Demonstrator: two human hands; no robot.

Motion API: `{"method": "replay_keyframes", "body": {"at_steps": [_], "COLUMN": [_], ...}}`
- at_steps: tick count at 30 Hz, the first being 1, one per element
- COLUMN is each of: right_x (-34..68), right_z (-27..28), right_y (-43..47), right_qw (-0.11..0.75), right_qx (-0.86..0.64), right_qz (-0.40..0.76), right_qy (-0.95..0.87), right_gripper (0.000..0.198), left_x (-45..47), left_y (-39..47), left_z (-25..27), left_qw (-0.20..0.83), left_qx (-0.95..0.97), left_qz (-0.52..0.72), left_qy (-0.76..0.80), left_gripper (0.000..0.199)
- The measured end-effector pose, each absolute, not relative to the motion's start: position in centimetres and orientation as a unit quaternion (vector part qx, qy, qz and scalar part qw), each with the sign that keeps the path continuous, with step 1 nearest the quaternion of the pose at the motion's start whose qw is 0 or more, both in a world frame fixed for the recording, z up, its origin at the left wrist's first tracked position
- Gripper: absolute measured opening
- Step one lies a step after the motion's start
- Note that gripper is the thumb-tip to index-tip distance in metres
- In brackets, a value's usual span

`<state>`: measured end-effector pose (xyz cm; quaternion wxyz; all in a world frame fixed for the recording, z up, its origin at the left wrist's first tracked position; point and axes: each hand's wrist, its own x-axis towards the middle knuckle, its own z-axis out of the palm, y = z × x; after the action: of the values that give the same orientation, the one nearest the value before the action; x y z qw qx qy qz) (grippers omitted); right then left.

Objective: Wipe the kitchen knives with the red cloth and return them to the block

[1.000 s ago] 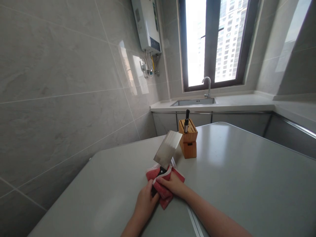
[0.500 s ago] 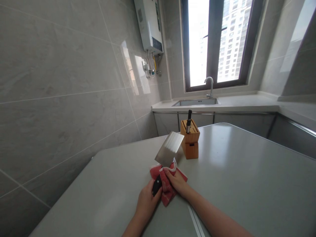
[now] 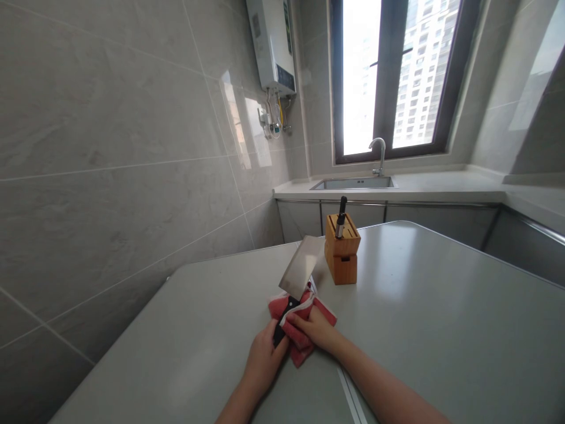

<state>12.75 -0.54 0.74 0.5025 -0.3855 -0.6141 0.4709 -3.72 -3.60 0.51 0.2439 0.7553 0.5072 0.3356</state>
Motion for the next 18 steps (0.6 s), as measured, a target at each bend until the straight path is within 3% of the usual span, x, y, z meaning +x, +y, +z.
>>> {"method": "replay_keyframes", "body": {"at_steps": [12,18], "right_x": [12.55,12.59], "right_z": [0.23,0.02], "right_y": [-0.06,-0.34], "right_qw": [0.514,0.479], "right_qx": [-0.394,-0.361], "right_qz": [0.474,0.493], "right_qy": [-0.597,-0.63], "right_gripper": [0.046,0.039], "left_x": [-3.62,-3.81], "left_y": [-3.62,-3.59], "left_z": [1.03,0.85], "left_qw": [0.28,0.288], "left_qx": [0.74,0.74], "left_qz": [0.369,0.381], "left_qy": [0.488,0.474], "left_gripper": [0.033,0.035]}}
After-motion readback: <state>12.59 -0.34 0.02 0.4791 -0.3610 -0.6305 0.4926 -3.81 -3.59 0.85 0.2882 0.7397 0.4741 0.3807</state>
